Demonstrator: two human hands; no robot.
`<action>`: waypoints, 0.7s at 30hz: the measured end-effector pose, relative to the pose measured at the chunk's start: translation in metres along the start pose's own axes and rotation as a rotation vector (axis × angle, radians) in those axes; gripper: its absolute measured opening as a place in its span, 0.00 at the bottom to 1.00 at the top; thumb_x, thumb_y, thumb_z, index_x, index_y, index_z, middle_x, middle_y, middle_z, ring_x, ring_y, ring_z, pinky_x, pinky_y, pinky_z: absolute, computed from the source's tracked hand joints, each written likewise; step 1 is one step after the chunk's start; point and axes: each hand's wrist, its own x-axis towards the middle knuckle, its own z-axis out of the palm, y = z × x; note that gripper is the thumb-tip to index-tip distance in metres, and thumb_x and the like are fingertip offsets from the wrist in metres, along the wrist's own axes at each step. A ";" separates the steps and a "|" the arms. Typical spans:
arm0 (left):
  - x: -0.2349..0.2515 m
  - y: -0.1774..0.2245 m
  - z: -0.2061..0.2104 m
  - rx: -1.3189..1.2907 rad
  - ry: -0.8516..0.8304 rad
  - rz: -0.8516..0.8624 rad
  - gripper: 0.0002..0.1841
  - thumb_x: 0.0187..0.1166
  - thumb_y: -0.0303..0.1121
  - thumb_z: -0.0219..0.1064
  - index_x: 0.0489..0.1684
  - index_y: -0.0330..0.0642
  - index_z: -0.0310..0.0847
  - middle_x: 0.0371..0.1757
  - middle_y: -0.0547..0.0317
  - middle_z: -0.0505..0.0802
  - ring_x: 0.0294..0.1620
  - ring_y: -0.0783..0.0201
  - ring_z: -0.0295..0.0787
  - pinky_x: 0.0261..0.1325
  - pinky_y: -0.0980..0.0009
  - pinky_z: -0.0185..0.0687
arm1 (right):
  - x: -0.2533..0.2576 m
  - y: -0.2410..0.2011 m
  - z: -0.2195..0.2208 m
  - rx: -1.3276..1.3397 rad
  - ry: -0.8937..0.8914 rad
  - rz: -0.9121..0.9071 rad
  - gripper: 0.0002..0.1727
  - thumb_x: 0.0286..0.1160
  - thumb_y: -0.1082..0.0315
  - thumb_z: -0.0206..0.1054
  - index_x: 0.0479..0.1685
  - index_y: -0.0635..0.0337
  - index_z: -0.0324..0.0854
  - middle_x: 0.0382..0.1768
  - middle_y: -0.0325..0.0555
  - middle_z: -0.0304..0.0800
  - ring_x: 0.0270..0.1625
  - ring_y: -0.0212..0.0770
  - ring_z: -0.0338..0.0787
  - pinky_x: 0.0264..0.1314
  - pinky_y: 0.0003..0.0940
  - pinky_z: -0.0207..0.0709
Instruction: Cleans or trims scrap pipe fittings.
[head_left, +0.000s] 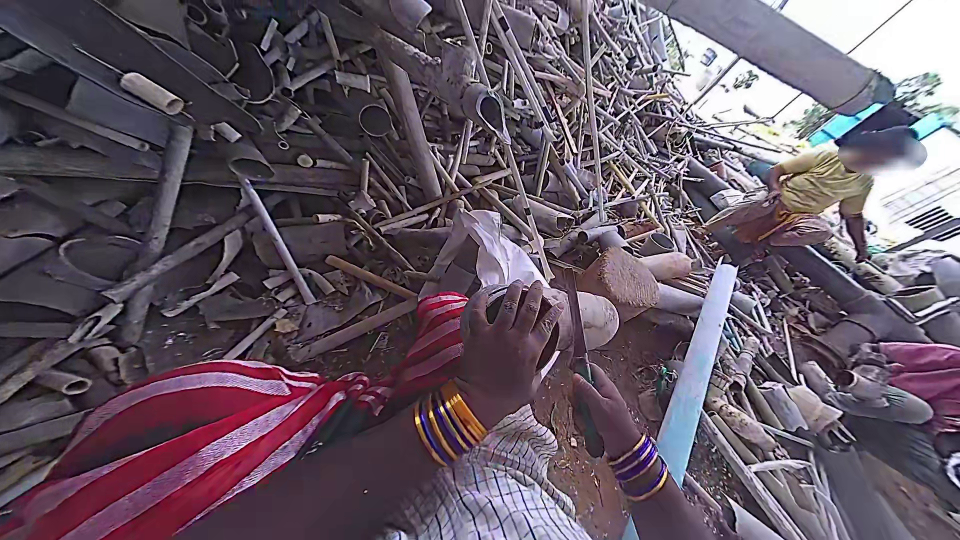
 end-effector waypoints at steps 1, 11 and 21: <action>0.006 -0.008 -0.004 -0.038 -0.040 -0.031 0.50 0.42 0.51 0.86 0.80 0.60 0.79 0.83 0.40 0.78 0.83 0.33 0.70 0.72 0.26 0.61 | 0.002 -0.005 -0.001 0.037 0.082 -0.037 0.16 0.85 0.67 0.53 0.66 0.66 0.65 0.21 0.34 0.74 0.15 0.26 0.75 0.19 0.21 0.74; 0.055 -0.059 -0.064 0.000 -0.304 -0.251 0.49 0.51 0.63 0.83 0.83 0.60 0.76 0.85 0.31 0.70 0.86 0.28 0.62 0.71 0.25 0.61 | 0.015 -0.008 0.010 -0.007 0.149 -0.201 0.31 0.70 0.69 0.59 0.75 0.71 0.62 0.26 0.36 0.76 0.17 0.25 0.76 0.22 0.23 0.76; 0.065 -0.084 -0.046 -0.010 -0.247 -0.307 0.50 0.56 0.70 0.76 0.83 0.55 0.75 0.83 0.28 0.72 0.85 0.23 0.61 0.66 0.21 0.63 | 0.047 -0.024 0.043 -0.813 -0.033 0.086 0.27 0.94 0.59 0.50 0.85 0.62 0.58 0.56 0.64 0.89 0.60 0.61 0.91 0.64 0.58 0.81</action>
